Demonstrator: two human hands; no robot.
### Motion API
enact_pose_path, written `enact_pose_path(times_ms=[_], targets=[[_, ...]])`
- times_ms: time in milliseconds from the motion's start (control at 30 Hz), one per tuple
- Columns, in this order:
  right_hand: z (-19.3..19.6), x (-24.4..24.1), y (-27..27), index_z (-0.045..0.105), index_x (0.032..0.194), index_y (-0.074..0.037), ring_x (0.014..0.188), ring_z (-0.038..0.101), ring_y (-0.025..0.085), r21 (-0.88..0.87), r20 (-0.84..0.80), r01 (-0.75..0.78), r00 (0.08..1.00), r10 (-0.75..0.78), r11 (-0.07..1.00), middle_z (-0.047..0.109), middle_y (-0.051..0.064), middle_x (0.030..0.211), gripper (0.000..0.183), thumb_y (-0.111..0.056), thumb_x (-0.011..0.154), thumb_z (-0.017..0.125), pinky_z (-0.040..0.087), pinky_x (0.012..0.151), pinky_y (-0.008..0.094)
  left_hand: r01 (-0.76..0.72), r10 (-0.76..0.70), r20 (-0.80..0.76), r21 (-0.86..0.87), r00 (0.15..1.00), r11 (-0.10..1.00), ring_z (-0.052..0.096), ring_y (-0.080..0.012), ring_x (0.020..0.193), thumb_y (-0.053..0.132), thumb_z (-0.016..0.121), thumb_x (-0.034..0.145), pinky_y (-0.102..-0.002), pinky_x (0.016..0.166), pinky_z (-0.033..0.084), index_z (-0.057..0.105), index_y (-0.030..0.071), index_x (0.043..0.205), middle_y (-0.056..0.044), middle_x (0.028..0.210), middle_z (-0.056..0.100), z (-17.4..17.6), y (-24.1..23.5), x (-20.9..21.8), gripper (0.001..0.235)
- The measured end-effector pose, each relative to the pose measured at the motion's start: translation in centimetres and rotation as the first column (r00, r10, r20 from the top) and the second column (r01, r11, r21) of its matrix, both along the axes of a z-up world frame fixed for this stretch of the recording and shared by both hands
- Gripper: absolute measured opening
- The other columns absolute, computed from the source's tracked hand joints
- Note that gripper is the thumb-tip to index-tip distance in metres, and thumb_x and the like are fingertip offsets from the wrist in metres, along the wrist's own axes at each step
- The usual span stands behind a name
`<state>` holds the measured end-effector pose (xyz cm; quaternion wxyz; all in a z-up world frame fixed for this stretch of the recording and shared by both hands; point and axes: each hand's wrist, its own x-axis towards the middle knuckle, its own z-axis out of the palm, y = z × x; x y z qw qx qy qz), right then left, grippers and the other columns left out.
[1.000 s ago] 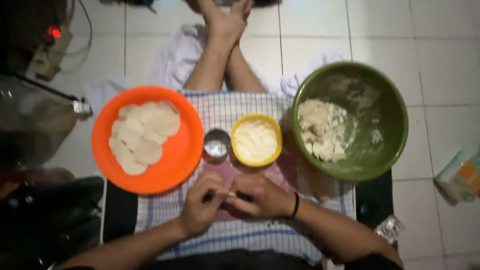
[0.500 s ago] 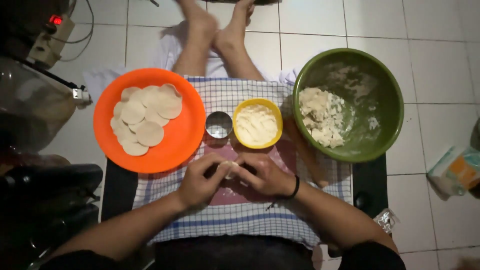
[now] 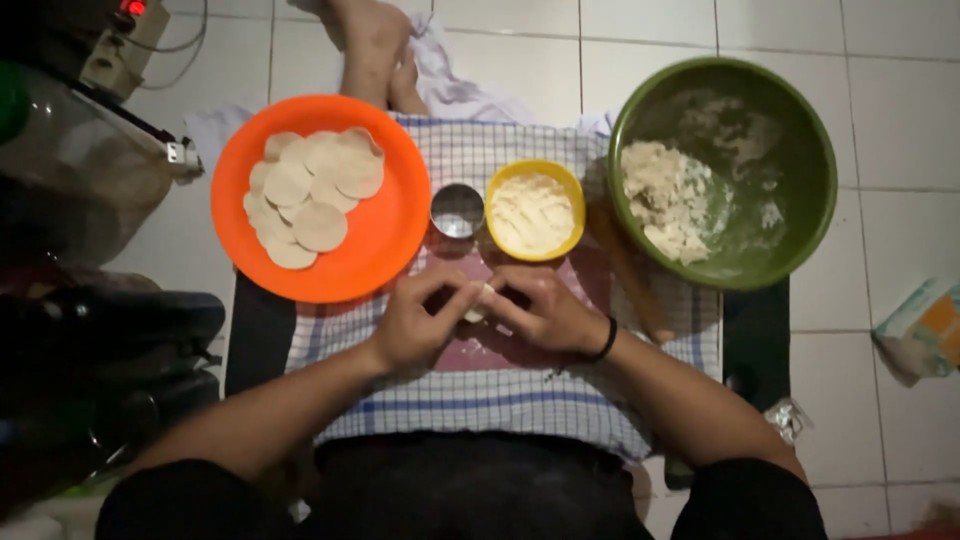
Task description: A person is sitting on the floor, taking small portions of dough from a bowl and rolling them into small balls by hand.
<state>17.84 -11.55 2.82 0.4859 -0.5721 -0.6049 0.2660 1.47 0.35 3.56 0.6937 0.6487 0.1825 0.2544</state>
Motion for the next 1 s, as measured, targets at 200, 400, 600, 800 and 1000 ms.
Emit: enact_pose_path(times_ms=[200, 400, 600, 800, 1000], targets=[[0.9, -0.1, 0.0, 0.068, 0.091, -0.003, 0.069, 0.073, 0.037, 0.008, -0.004, -0.009, 1.0, 0.009, 1.0, 0.07, 0.017, 0.074, 0.014, -0.014, 0.1, 0.066, 0.058, 0.065, 0.043, -0.01, 0.014, -0.024, 0.171, 1.0, 0.985, 0.068, -0.0156, 0.049, 0.011, 0.073, 0.095, -0.028, 0.045, 0.055, 0.074, 0.004, 0.079, -0.011, 0.054, 0.069, 0.3, 0.1, 0.4, 0.017], [0.0, 0.2, 0.1, 0.07, 0.092, -0.006, 0.067, 0.072, 0.027, 0.018, -0.044, -0.009, 0.999, 0.009, 1.0, 0.07, 0.012, 0.071, 0.013, -0.016, 0.1, 0.068, 0.056, 0.064, 0.037, -0.033, 0.037, -0.015, 0.206, 0.999, 0.978, 0.06, -0.0086, 0.055, 0.012, 0.074, 0.095, -0.027, 0.048, 0.052, 0.077, 0.006, 0.086, -0.01, 0.058, 0.069, -1.6, 0.4, 0.8, 0.011], [0.8, -0.2, 0.0, 0.067, 0.097, -0.003, 0.069, 0.072, 0.037, 0.061, -0.001, -0.044, 0.999, 0.044, 0.997, 0.071, 0.018, 0.074, 0.011, -0.009, 0.092, 0.074, 0.057, 0.064, 0.044, -0.005, 0.0, 0.016, 0.32, 1.0, 0.947, 0.074, -0.0287, 0.076, 0.009, 0.071, 0.096, -0.04, 0.075, 0.058, 0.076, 0.004, 0.091, -0.016, 0.079, 0.074, -2.5, 0.7, 0.2, 0.009], [-0.4, -0.5, 0.1, 0.066, 0.095, -0.006, 0.062, 0.072, 0.025, 0.066, -0.037, 0.066, 0.997, -0.063, 0.996, 0.072, 0.01, 0.068, 0.008, -0.013, 0.096, 0.071, 0.057, 0.062, 0.037, -0.043, 0.007, 0.122, 0.3, 0.993, 0.953, 0.073, -0.0251, 0.088, 0.011, 0.071, 0.098, -0.038, 0.086, 0.057, 0.077, 0.005, 0.089, -0.012, 0.088, 0.076, -2.8, 0.9, -0.2, 0.012], [0.1, -0.6, 0.1, 0.066, 0.096, -0.007, 0.058, 0.072, 0.022, 0.029, -0.012, 0.109, 0.994, -0.109, 0.994, 0.073, 0.008, 0.065, 0.008, -0.014, 0.096, 0.071, 0.057, 0.061, 0.035, -0.012, -0.008, 0.081, 0.241, 0.997, 0.971, 0.072, -0.0251, 0.088, 0.006, 0.074, 0.094, -0.04, 0.087, 0.056, 0.075, 0.002, 0.092, -0.013, 0.09, 0.075, -3.3, 1.1, -0.5, 0.005]])
